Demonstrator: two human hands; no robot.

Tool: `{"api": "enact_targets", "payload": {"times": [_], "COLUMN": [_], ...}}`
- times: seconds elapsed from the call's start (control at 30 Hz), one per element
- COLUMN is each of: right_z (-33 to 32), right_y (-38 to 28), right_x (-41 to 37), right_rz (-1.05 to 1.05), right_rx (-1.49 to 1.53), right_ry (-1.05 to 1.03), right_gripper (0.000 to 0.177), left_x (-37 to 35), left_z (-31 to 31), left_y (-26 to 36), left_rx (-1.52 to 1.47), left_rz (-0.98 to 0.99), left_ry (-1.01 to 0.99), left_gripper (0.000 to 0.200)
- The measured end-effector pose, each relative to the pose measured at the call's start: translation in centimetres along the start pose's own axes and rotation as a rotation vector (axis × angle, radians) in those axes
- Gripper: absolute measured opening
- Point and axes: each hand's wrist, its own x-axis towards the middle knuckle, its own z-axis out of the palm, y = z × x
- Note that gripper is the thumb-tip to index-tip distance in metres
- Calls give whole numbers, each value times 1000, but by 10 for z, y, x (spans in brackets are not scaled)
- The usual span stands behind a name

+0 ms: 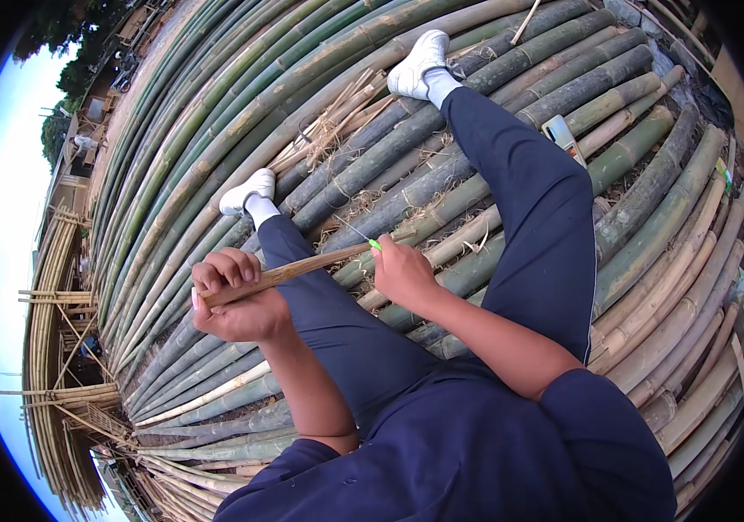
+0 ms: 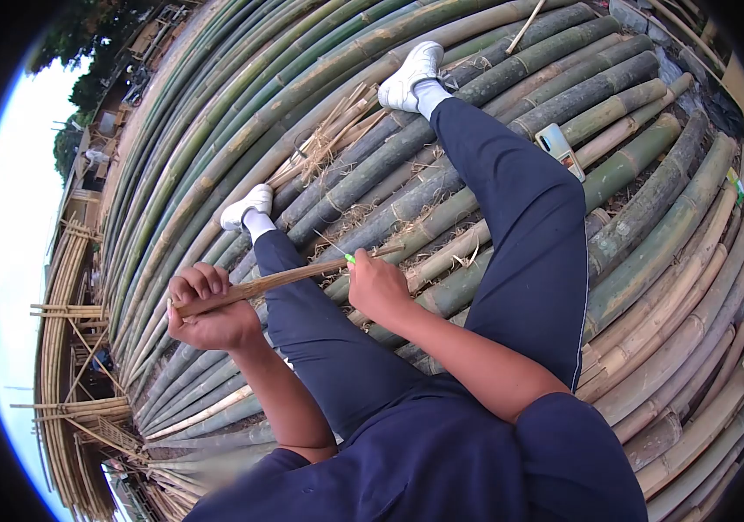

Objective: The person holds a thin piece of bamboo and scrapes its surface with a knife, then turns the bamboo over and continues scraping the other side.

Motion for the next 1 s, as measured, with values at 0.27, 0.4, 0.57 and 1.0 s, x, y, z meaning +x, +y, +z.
{"api": "enact_targets", "payload": {"times": [0.27,0.4,0.57,1.0], "right_z": [61,69,32,48], "right_y": [21,73,-9,41], "right_x": [-4,19,-9,20], "right_rz": [-131,-29,-111,147], "right_rx": [29,-78,-10,-52], "right_ry": [195,118,32,8], "right_gripper": [22,22,24,23], "left_x": [-4,5,0,-4], "left_z": [-19,-15,-12,1], "left_y": [-1,-9,-14,-15], "left_rx": [70,25,84,78], "left_rz": [-71,-12,86,18], "left_ry": [-186,13,94,84], "left_gripper": [45,47,58,53]}}
